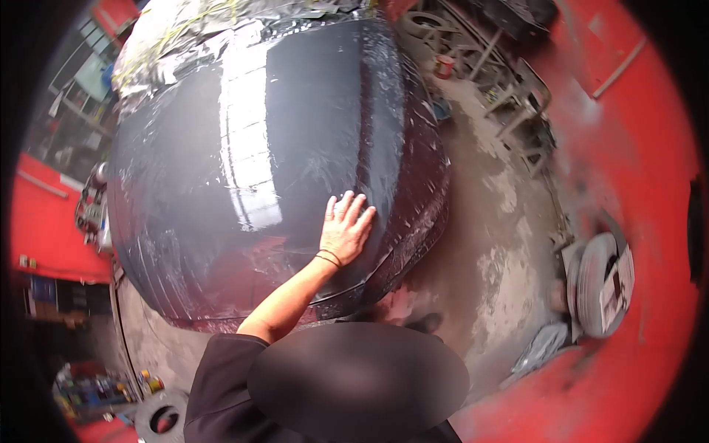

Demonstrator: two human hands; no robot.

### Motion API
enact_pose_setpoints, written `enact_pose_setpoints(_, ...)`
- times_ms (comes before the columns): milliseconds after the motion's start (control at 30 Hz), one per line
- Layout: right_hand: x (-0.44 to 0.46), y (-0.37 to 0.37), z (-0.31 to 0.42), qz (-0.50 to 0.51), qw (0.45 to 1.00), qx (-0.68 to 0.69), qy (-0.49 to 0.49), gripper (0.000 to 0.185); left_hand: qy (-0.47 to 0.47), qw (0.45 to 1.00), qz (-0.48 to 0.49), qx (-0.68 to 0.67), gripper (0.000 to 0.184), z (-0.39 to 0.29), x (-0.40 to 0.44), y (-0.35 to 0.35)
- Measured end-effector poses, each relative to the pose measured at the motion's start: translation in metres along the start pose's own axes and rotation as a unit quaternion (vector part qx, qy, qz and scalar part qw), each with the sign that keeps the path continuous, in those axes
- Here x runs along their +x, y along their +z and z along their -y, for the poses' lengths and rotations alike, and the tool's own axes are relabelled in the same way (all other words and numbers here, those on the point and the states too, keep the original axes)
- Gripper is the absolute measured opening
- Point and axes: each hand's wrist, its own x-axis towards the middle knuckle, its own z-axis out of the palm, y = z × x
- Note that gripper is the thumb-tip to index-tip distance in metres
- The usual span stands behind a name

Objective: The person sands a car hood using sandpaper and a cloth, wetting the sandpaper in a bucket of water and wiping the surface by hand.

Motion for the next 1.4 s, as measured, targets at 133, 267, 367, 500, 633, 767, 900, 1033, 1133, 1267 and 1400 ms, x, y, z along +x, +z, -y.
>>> enact_pose_setpoints(133, 0.056, -0.079, 0.103, 0.027, 0.994, 0.007, -0.104, 0.052, -0.053, 0.998, -0.010, 0.024, 0.051, -0.038, 0.034, 0.035)
enact_pose_setpoints(267, 0.117, -0.191, 0.199, 0.050, 0.980, 0.005, -0.192, 0.051, -0.168, 0.982, -0.072, 0.051, 0.052, -0.068, 0.068, 0.063)
enact_pose_setpoints(367, 0.172, -0.289, 0.226, 0.054, 0.978, 0.005, -0.204, 0.051, -0.261, 0.959, -0.082, 0.075, 0.055, -0.082, 0.080, 0.074)
enact_pose_setpoints(500, 0.305, -0.466, 0.238, -0.002, 0.979, 0.014, -0.203, 0.050, -0.400, 0.906, -0.085, 0.115, 0.061, -0.095, 0.096, 0.097)
enact_pose_setpoints(633, 0.330, -0.660, 0.402, -0.214, 0.931, -0.163, -0.246, 0.056, -0.493, 0.853, -0.112, 0.129, 0.066, -0.101, 0.106, 0.114)
enact_pose_setpoints(767, 0.329, -0.708, 0.587, -0.166, 0.919, -0.051, -0.354, 0.056, -0.551, 0.812, -0.131, 0.138, 0.069, -0.101, 0.122, 0.118)
enact_pose_setpoints(900, 0.270, -0.629, 0.777, -0.002, 0.895, -0.063, -0.441, 0.044, -0.557, 0.801, -0.163, 0.149, 0.065, -0.100, 0.128, 0.120)
enact_pose_setpoints(1033, 0.140, -0.524, 0.907, 0.098, 0.830, -0.159, -0.525, 0.026, -0.571, 0.778, -0.195, 0.174, 0.057, -0.102, 0.140, 0.120)
enact_pose_setpoints(1133, 0.101, -0.484, 0.980, 0.168, 0.781, -0.148, -0.583, 0.048, -0.612, 0.730, -0.239, 0.187, 0.054, -0.096, 0.155, 0.128)
enact_pose_setpoints(1267, 0.019, -0.474, 1.068, 0.269, 0.808, -0.130, -0.507, 0.063, -0.695, 0.625, -0.290, 0.208, 0.052, -0.075, 0.211, 0.137)
enact_pose_setpoints(1400, 0.018, -0.466, 1.134, 0.296, 0.798, -0.107, -0.514, 0.062, -0.713, 0.596, -0.288, 0.231, 0.051, -0.053, 0.230, 0.136)
